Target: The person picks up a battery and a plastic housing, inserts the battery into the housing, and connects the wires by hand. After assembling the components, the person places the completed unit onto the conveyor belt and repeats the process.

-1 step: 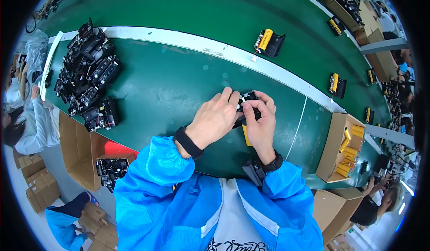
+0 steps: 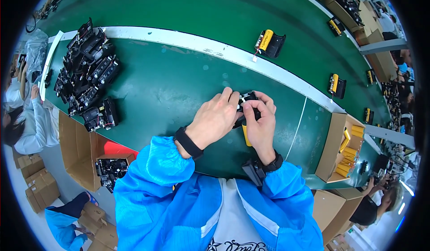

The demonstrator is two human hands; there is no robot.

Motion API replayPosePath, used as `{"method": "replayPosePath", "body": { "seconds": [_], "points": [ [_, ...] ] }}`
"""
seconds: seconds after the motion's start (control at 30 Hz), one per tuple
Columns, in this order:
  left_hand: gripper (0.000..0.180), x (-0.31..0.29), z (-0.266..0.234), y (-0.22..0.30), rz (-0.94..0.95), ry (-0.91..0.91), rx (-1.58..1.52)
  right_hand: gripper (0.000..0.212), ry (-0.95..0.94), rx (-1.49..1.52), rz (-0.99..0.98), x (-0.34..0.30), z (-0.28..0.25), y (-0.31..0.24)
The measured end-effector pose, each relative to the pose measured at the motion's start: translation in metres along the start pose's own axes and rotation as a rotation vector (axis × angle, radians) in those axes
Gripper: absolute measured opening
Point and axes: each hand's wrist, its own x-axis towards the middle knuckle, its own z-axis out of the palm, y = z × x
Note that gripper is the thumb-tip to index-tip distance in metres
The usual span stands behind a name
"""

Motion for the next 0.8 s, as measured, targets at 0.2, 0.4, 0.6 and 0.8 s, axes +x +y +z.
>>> {"method": "replayPosePath", "body": {
  "seconds": [0.2,0.4,0.6,0.8],
  "points": [
    [0.047,0.0,0.004,0.003,0.014,0.023,0.041,0.01,-0.004,0.017,0.026,0.0,-0.001,0.002],
    [0.048,0.001,0.005,0.001,0.01,0.019,0.016,0.01,0.008,0.025,0.019,-0.001,0.0,0.0],
    [0.031,0.002,0.008,-0.001,0.109,0.128,0.131,0.01,-0.002,0.017,0.024,0.001,0.001,-0.002],
    [0.027,0.001,0.016,-0.003,0.146,0.146,0.203,0.008,-0.019,-0.005,0.06,0.005,0.0,-0.004]
  ]
}}
